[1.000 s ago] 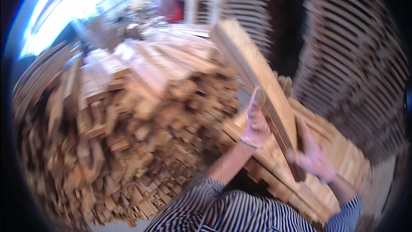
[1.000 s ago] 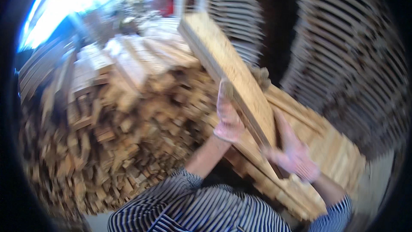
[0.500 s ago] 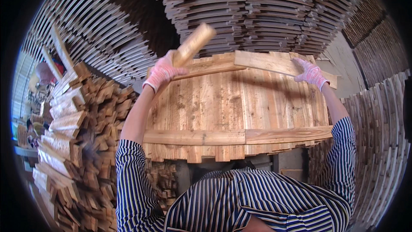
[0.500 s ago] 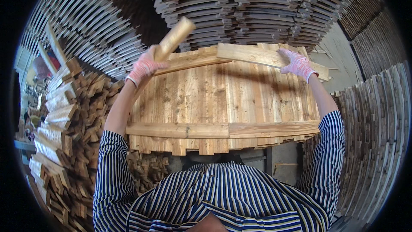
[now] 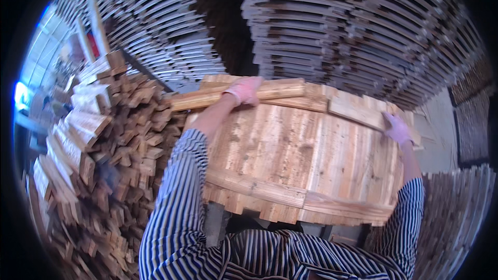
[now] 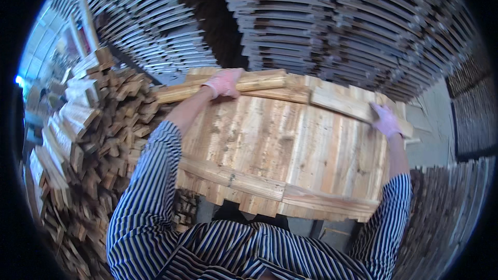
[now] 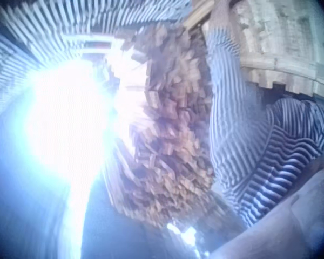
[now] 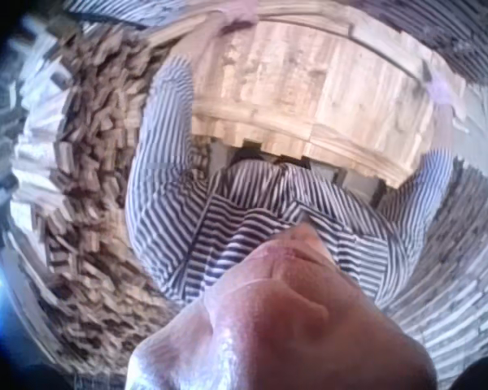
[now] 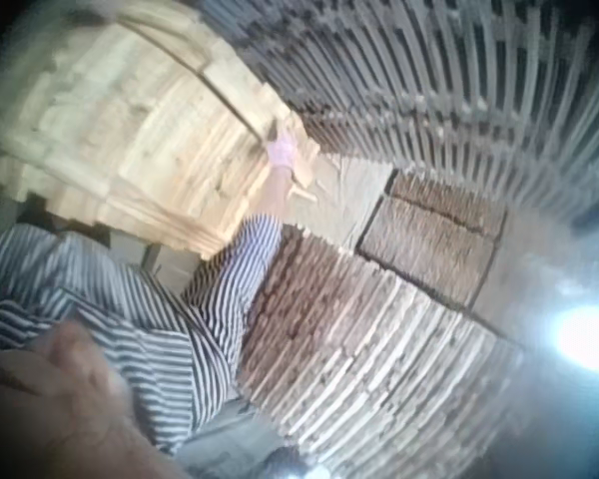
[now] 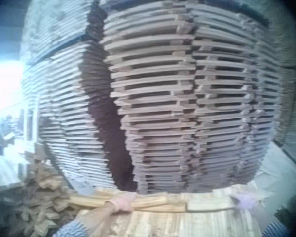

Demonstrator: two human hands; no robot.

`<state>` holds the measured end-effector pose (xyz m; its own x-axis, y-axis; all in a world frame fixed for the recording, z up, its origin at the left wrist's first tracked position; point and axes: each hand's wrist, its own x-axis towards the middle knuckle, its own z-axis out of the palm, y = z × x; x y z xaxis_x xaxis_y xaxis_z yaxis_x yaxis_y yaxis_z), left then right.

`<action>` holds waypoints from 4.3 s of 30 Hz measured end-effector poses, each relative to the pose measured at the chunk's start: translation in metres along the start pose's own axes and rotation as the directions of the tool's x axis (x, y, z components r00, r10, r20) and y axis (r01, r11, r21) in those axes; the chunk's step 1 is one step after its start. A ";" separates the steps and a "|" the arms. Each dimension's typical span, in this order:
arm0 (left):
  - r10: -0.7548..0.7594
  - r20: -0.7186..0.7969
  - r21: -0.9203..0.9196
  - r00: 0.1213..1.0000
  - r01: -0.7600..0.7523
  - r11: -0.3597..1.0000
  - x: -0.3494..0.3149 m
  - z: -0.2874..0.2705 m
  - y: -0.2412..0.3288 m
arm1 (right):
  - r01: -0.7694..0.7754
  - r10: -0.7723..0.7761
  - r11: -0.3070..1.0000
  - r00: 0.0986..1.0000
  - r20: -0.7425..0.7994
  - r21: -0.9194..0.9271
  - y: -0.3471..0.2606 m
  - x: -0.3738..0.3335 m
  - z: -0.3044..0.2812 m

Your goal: The person lifts stacks of wooden planks from a large pile and places them onto a wooden pallet. They repeatedly grab bundles of planks, lift them overhead, and arrange them on the pallet to build a new stack.

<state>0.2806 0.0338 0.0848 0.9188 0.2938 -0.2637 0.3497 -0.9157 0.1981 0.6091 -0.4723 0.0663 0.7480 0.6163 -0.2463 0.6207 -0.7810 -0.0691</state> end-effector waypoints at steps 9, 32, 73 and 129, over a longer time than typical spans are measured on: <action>0.038 -0.043 -0.054 0.998 -0.041 0.998 0.008 0.000 0.008 | 0.088 -0.091 0.994 0.995 -0.038 -0.060 -0.008 0.026 0.009; -0.049 -0.111 -0.989 0.993 -0.115 -0.097 -0.004 -0.059 0.160 | 0.193 -0.485 -0.025 0.856 -0.181 0.981 -0.273 -0.094 -0.022; -0.308 -0.949 -0.068 -0.067 0.998 -0.008 -0.681 -0.157 0.054 | 0.839 -0.773 -0.542 -0.476 -0.421 0.046 -0.889 -0.408 -0.220; -0.823 -0.436 -0.862 -0.364 0.432 0.265 -0.542 -0.153 0.026 | 0.479 -0.999 0.007 0.031 -0.009 0.878 -0.744 -0.287 -0.255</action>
<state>-0.1799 -0.1072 0.3773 -0.5425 0.7661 0.3445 0.6477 0.1203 0.7523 -0.0081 -0.0422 0.4351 -0.5954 0.8003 0.0702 0.1566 0.2014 -0.9669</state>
